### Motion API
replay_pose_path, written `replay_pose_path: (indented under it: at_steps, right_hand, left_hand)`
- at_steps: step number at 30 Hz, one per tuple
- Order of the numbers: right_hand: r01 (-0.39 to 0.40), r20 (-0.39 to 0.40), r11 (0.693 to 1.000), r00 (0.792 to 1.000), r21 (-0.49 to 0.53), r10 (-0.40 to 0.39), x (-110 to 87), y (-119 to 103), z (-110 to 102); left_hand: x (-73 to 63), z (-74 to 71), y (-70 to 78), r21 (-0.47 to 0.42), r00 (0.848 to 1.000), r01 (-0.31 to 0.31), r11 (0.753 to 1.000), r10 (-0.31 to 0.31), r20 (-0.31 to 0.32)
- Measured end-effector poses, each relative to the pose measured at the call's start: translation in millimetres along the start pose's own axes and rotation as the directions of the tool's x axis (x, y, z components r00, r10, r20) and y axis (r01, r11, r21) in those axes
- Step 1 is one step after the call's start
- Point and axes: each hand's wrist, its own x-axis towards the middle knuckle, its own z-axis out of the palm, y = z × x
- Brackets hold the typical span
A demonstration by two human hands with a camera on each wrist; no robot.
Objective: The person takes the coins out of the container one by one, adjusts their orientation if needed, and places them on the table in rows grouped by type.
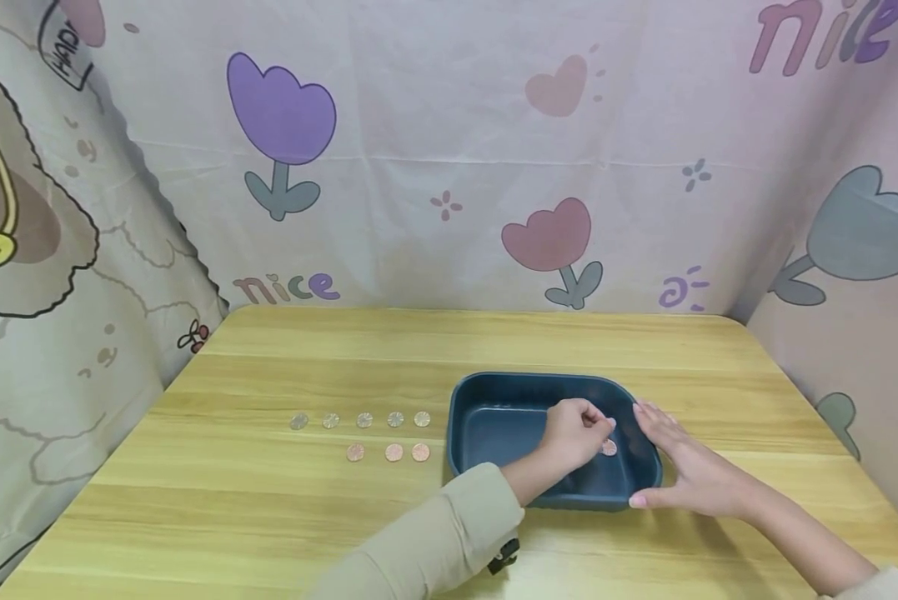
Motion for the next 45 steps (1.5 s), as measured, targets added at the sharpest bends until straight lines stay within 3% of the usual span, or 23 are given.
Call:
replay_pose_path:
  at_steps: [6, 11, 15, 18, 23, 26, 30, 35, 39, 42, 45]
  right_hand:
    - [-0.003, 0.005, 1.000, 1.000, 0.001, 0.003, 0.8, 0.3, -0.7]
    - [-0.009, 0.013, 1.000, 1.000, -0.006, 0.009, 2.0, 0.9, -1.9]
    - [-0.008, 0.016, 1.000, 1.000, -0.009, 0.008, 2.7, 0.5, -2.3]
    - [-0.007, 0.017, 1.000, 1.000, -0.007, 0.008, 2.6, 0.1, -1.9]
    - [-0.007, 0.013, 1.000, 1.000, 0.000, 0.007, 2.3, -0.6, -0.9]
    - [-0.006, 0.008, 1.000, 1.000, 0.001, 0.006, 2.1, -1.1, -0.7]
    - [-0.002, 0.009, 1.000, 1.000, 0.001, 0.002, 1.8, -0.8, -0.7]
    - [0.011, -0.004, 1.000, 1.000, -0.018, -0.011, 1.7, 0.5, 0.0]
    - [0.011, -0.009, 1.000, 1.000, -0.023, -0.011, 0.9, 0.9, 0.4]
    - [0.008, -0.009, 1.000, 1.000, -0.022, -0.008, 0.7, 1.3, 0.3]
    - [0.007, -0.015, 1.000, 1.000, -0.026, -0.008, 0.5, 1.8, 0.2]
  left_hand:
    - [11.0, 14.9, 2.8, 0.105, 0.996, 0.078, 0.991, -0.081, 0.023]
    - [21.1, 21.2, 3.2, 0.258, 0.988, 0.137, 0.956, -0.151, 0.033]
    - [27.1, 22.7, 0.0, 0.458, 0.984, 0.106, 0.883, -0.159, 0.078]
    - [30.0, 23.7, -3.9, 0.592, 0.983, 0.043, 0.805, -0.141, 0.120]
    - [32.2, 23.2, -8.0, 0.706, 0.968, -0.073, 0.705, -0.122, 0.221]
    - [32.5, 21.4, -8.6, 0.739, 0.956, -0.133, 0.661, -0.110, 0.271]
    - [30.8, 19.1, -7.6, 0.758, 0.950, -0.170, 0.629, -0.101, 0.296]
    - [28.0, 16.9, -8.5, 0.791, 0.943, -0.235, 0.565, -0.065, 0.326]
    - [27.1, 14.8, -11.3, 0.786, 0.932, -0.267, 0.557, -0.060, 0.358]
    - [26.5, 12.2, -12.2, 0.769, 0.920, -0.283, 0.574, -0.066, 0.387]
    - [25.9, 10.8, -12.0, 0.764, 0.913, -0.294, 0.575, -0.069, 0.403]
